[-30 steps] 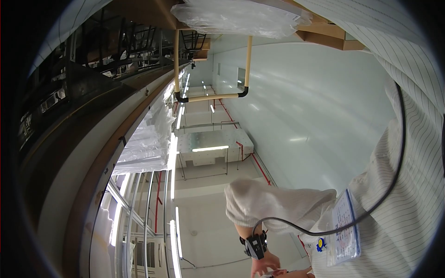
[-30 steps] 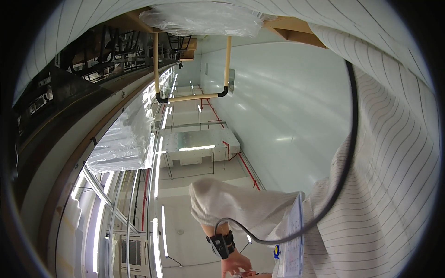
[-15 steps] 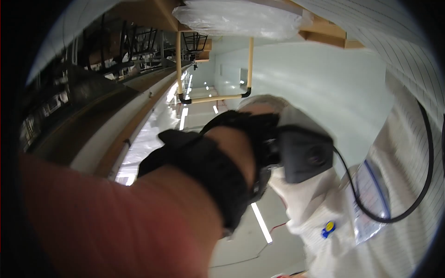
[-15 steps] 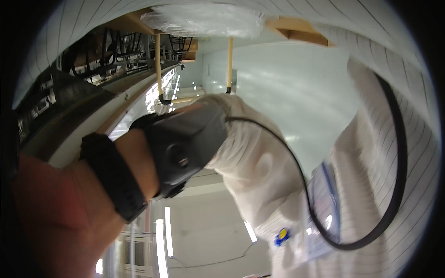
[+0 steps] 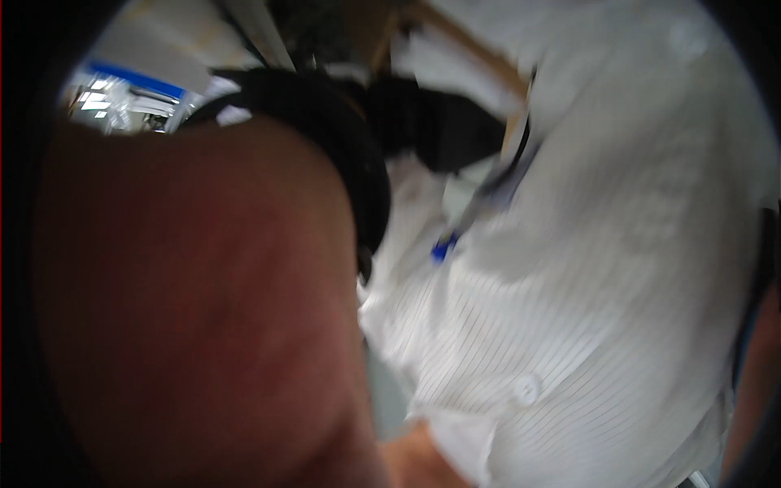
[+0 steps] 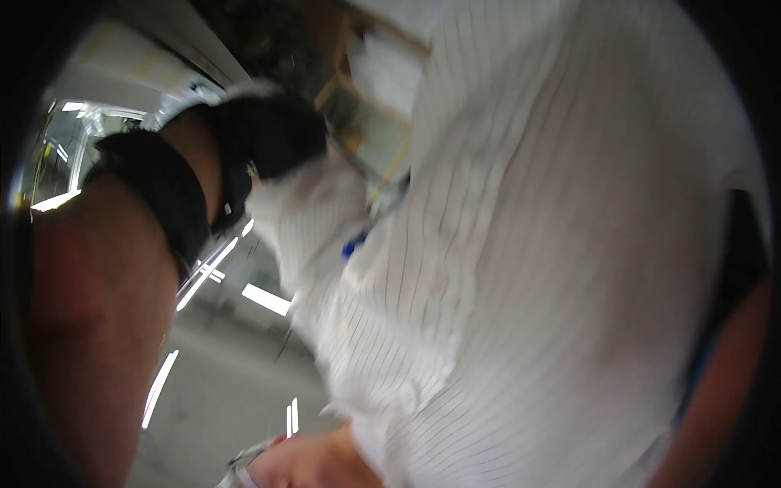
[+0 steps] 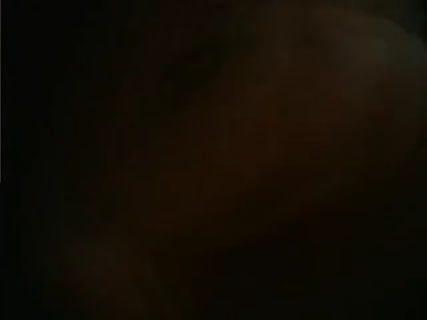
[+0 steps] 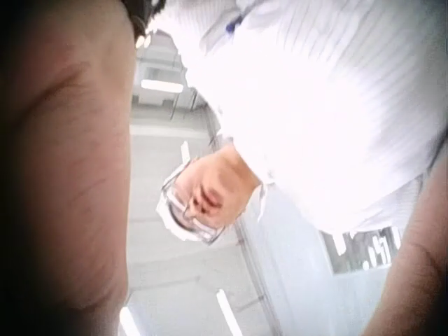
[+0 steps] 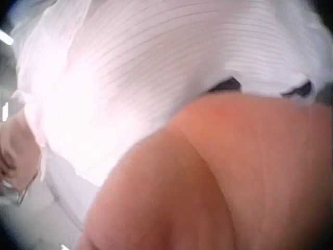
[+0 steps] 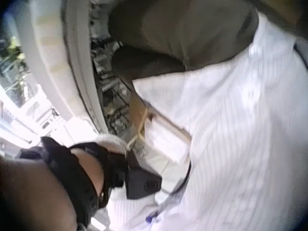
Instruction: Apply glue and protective film to a plastic frame assembly at a factory workstation.
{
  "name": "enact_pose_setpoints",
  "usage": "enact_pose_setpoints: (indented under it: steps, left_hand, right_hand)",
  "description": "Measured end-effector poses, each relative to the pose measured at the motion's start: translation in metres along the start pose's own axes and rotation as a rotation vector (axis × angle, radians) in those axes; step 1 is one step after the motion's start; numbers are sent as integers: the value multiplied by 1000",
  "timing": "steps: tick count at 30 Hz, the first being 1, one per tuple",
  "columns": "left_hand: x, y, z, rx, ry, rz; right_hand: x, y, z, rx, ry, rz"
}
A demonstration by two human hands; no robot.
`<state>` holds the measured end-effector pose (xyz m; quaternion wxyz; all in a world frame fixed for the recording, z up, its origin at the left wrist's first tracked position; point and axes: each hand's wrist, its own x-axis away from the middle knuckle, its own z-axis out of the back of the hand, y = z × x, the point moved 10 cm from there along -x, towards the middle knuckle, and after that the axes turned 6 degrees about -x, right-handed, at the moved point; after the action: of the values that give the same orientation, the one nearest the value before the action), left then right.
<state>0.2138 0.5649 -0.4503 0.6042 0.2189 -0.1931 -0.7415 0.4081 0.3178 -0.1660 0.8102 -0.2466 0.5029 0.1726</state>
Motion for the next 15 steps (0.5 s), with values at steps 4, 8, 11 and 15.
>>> enact_pose_setpoints:
  steps: [4,8,11,15]
  left_hand:
    - [30,37,-46,72,267,-539]
    - [-42,83,-30,375,319,-849]
    - [-50,90,-4,634,418,-1093]
    - [-64,128,60,936,509,-1285]
  right_hand:
    - [120,-55,-245,488,-298,147]
    - [116,68,-295,786,-562,-39]
    - [158,170,-348,1021,-820,-155]
    - [166,243,-326,1219,-1086,-313]
